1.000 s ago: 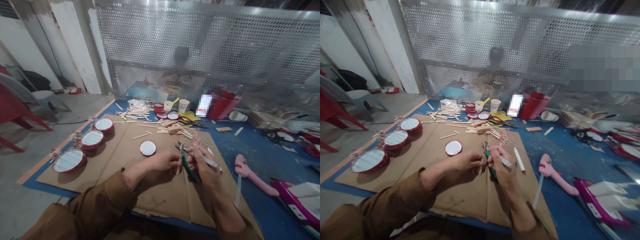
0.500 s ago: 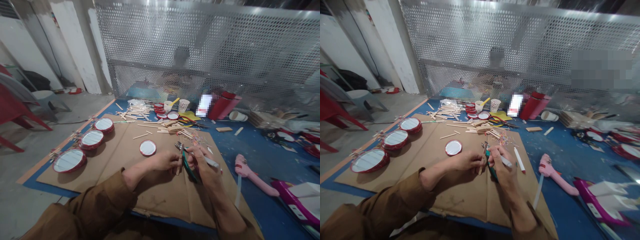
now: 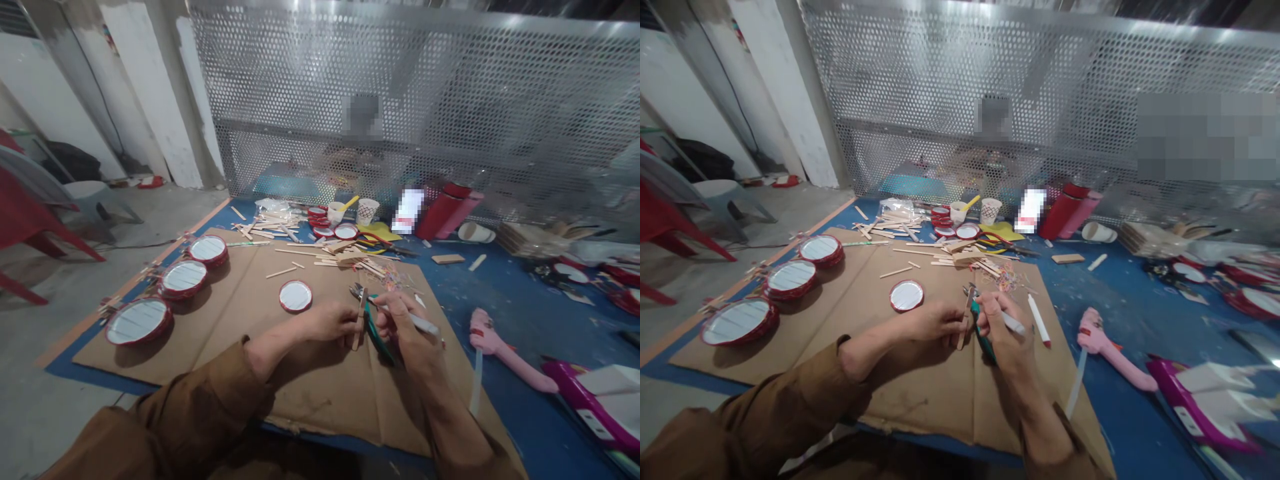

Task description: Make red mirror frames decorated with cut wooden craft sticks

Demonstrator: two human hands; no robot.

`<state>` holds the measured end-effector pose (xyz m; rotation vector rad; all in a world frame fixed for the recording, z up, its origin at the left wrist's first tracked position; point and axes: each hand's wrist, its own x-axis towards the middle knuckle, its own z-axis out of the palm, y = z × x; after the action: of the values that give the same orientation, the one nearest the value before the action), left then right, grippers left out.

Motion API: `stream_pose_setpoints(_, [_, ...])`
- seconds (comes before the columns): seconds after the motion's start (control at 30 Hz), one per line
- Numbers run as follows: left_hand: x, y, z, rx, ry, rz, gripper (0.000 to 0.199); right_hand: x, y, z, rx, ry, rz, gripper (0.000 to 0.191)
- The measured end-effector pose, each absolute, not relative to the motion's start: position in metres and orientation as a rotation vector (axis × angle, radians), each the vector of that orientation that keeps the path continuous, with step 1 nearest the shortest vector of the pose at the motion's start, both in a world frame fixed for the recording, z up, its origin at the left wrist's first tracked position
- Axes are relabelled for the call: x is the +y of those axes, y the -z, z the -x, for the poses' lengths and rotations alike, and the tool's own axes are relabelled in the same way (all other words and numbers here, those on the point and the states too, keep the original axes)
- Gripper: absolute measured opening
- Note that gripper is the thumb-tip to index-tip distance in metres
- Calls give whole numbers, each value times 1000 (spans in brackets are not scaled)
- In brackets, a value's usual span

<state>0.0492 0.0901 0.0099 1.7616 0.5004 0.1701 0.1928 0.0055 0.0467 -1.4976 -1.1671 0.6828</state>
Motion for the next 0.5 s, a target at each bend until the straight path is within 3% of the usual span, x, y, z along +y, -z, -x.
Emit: stream_pose_setpoints(0.5, [91,-1,-52,429,-207,-1695,23,6,-45,-193,-1167,-711,1497,36])
